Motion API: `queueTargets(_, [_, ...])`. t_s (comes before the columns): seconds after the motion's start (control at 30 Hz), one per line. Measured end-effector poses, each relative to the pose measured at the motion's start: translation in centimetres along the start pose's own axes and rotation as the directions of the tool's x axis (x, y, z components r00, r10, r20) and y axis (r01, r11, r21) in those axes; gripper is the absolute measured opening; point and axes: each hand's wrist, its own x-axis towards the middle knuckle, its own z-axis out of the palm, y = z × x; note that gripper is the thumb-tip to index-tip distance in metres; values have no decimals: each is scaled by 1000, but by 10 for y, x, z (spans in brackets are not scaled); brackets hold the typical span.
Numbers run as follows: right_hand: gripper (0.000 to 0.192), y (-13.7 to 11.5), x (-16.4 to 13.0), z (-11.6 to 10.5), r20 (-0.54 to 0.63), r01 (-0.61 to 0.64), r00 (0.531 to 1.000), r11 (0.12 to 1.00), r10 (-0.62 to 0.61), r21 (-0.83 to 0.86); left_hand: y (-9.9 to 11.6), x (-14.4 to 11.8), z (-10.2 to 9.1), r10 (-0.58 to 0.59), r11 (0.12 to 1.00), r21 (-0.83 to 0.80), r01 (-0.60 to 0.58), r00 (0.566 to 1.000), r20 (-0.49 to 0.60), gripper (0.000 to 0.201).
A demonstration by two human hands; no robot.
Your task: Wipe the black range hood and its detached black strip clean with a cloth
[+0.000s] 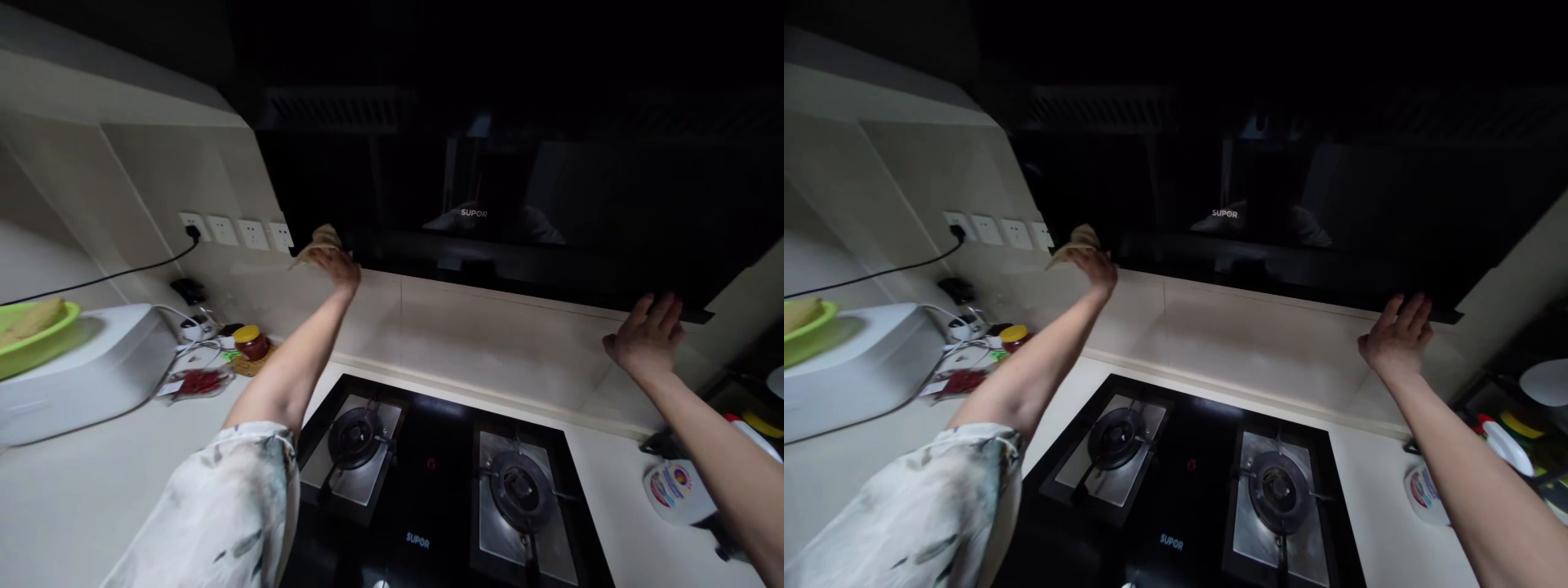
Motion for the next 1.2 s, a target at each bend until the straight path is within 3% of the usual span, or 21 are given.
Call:
queueTargets(0.03, [118,-1,0,-1,0,6,1000,1000,-6,4,15,-15,9,-73,997,-2,73,997,-13,40])
queueTargets(0.1, [115,-2,-2,-6,5,11,1000,1000,-11,3,43,-47,27,-89,996,-13,89,996,15,40])
queueTargets(0.23, [112,-5,-6,-18,47,18,999,1000,-18,-2,87,-114,54,82,996,12,-84,987,135,40])
queueTargets(0.3, [112,-7,-8,-23,61,22,998,1000,-22,9,106,-143,62,232,971,7,-239,949,213,39])
queueTargets(0.37, [112,-8,-8,-26,59,19,998,1000,-20,17,125,-167,66,377,918,10,-397,879,290,41])
queueTargets(0.5, [112,-9,-7,-25,50,41,998,999,-41,13,173,-202,72,605,759,-20,-651,693,391,41])
queueTargets(0.57, [110,-8,-6,-23,51,57,997,998,-58,26,204,-218,77,721,639,-85,-764,556,414,40])
queueTargets(0.7, [103,-7,-7,-18,18,71,997,996,-72,58,272,-252,88,888,353,-255,-900,236,396,44])
queueTargets(0.73, [100,-7,-7,-18,11,75,997,995,-76,62,288,-260,90,909,287,-282,-916,167,381,48])
queueTargets(0.77, [96,-6,-7,-17,7,76,997,995,-76,64,303,-268,93,921,243,-295,-924,125,368,51])
queueTargets(0.87, [86,-5,-9,-19,1,73,997,995,-73,65,332,-282,97,931,206,-314,-927,87,354,55])
queueTargets(0.97, [81,-4,-11,-21,-13,94,996,994,-94,54,333,-277,99,926,210,-337,-918,75,370,58])
queueTargets(1.1, [86,-5,-12,-24,-18,98,995,994,-97,41,293,-247,95,922,227,-341,-912,89,377,58])
queueTargets(1.2, [92,-5,-12,-24,-21,92,996,995,-91,44,246,-219,87,904,283,-319,-905,141,403,55])
